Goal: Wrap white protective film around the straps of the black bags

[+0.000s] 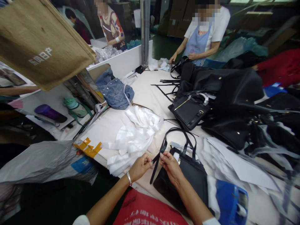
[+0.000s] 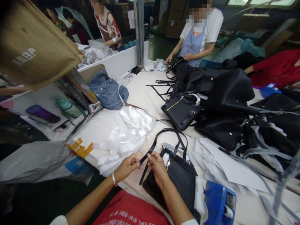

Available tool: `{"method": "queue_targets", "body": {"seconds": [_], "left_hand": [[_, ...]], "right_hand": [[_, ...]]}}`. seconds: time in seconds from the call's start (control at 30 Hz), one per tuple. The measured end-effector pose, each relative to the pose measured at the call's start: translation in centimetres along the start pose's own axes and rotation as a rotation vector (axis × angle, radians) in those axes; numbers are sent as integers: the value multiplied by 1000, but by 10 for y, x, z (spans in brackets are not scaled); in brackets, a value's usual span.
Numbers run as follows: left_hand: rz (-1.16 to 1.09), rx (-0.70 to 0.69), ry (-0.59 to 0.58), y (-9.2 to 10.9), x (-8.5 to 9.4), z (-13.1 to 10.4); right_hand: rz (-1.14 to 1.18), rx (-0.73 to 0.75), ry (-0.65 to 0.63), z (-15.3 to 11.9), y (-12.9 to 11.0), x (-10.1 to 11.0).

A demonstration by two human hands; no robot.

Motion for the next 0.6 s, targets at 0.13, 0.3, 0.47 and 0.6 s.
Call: {"method": "queue_targets", "body": {"seconds": [0.13, 0.3, 0.47, 0.6], "left_hand": [[0, -41, -51, 22, -9, 13], [-93, -49, 14, 36, -21, 27], [-41, -60, 111, 47, -28, 38], [161, -115, 132, 66, -30, 47]], "right_hand": [[41, 39, -35, -8, -9, 7], [56, 152, 12, -17, -24, 24], [29, 231, -4, -30, -46, 33], [38, 238, -45, -40, -59, 37]]}}
Point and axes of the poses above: each hand's wrist, its own z-axis towards the middle knuckle, its own x-axis out of the back of the hand, y = z × x, the point moved 9 cm from there along z, towards the middle knuckle, and after that the axes turned 12 degrees about -x, right-handed, at the moved point
